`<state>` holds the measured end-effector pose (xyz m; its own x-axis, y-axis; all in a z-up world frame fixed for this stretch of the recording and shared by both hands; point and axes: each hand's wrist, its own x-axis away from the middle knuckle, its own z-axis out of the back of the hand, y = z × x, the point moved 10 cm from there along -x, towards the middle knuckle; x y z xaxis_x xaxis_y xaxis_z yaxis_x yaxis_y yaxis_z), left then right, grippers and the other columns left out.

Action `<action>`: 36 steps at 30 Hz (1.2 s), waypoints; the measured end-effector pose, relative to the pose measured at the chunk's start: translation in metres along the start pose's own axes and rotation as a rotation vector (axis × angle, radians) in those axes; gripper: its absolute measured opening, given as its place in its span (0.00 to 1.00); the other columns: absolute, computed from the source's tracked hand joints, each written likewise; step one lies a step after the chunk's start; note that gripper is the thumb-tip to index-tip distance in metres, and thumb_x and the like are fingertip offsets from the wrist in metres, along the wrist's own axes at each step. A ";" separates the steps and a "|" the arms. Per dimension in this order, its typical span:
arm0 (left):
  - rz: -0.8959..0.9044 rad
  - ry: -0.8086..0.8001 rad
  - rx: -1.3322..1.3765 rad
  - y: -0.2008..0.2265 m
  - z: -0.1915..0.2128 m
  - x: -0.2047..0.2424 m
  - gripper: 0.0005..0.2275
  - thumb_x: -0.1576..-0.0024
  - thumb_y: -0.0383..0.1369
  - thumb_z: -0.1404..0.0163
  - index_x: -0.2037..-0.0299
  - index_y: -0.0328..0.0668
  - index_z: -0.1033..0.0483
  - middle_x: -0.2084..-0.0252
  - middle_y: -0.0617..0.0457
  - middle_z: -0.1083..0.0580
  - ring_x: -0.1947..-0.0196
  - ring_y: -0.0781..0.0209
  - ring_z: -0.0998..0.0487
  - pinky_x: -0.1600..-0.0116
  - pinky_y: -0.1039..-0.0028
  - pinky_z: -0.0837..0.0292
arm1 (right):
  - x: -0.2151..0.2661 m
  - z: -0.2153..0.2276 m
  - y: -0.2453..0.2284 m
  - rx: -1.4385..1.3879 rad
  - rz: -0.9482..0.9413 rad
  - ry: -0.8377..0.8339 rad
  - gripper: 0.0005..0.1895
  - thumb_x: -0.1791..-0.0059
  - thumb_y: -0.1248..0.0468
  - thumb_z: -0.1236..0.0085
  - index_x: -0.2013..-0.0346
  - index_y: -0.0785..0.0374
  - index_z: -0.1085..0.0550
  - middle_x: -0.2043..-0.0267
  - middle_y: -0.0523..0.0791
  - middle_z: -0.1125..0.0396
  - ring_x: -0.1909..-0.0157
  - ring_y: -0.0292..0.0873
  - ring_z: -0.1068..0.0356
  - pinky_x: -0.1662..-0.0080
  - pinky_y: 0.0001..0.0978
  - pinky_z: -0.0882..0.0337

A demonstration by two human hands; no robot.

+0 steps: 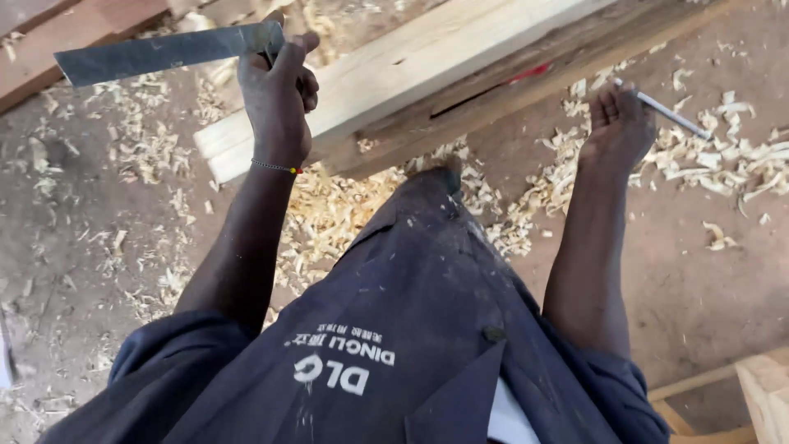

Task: Measuring wooden planks with a tape measure and marking cut lines using a try square and pencil.

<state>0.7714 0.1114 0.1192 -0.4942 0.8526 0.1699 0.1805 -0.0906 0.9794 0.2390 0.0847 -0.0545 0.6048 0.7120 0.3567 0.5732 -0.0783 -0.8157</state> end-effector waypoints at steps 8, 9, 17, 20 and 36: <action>0.066 -0.102 -0.120 0.011 0.052 -0.038 0.05 0.48 0.30 0.45 0.75 0.41 0.24 0.84 0.57 0.31 0.85 0.69 0.32 0.81 0.79 0.44 | 0.094 -0.089 0.014 -0.020 0.020 0.049 0.05 0.50 0.81 0.39 0.66 0.72 0.24 0.75 0.47 0.32 0.75 0.40 0.33 0.70 0.29 0.22; 0.078 -0.122 -0.211 -0.001 0.054 -0.051 0.07 0.49 0.32 0.49 0.75 0.38 0.21 0.84 0.55 0.30 0.85 0.70 0.32 0.78 0.79 0.44 | 0.090 -0.096 0.020 -0.055 0.031 0.052 0.08 0.51 0.83 0.40 0.69 0.70 0.27 0.78 0.46 0.35 0.76 0.41 0.36 0.71 0.32 0.26; -0.159 -0.543 -0.544 -0.111 0.028 -0.113 0.21 0.37 0.31 0.53 0.34 0.36 0.40 0.64 0.48 0.19 0.65 0.54 0.18 0.57 0.63 0.25 | 0.052 -0.130 0.036 0.013 0.223 0.152 0.16 0.54 0.80 0.43 0.80 0.63 0.37 0.81 0.43 0.47 0.77 0.37 0.48 0.72 0.34 0.46; -0.046 -0.494 -0.698 -0.098 0.039 -0.099 0.15 0.41 0.38 0.56 0.67 0.40 0.15 0.40 0.47 0.23 0.36 0.47 0.27 0.33 0.65 0.38 | 0.047 -0.123 0.059 0.124 0.185 0.227 0.12 0.54 0.79 0.41 0.77 0.66 0.32 0.82 0.44 0.43 0.78 0.37 0.43 0.74 0.31 0.41; -0.276 -0.590 -0.695 -0.068 0.021 -0.071 0.20 0.34 0.38 0.61 0.40 0.29 0.26 0.41 0.38 0.24 0.39 0.40 0.26 0.36 0.57 0.31 | 0.058 -0.125 0.060 0.231 0.122 0.521 0.04 0.56 0.75 0.37 0.74 0.68 0.24 0.79 0.47 0.31 0.76 0.41 0.31 0.67 0.35 0.17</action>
<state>0.8122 0.0681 0.0386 0.0993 0.9947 0.0264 -0.5185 0.0290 0.8546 0.3774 0.0336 -0.0256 0.8848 0.2653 0.3832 0.3820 0.0580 -0.9223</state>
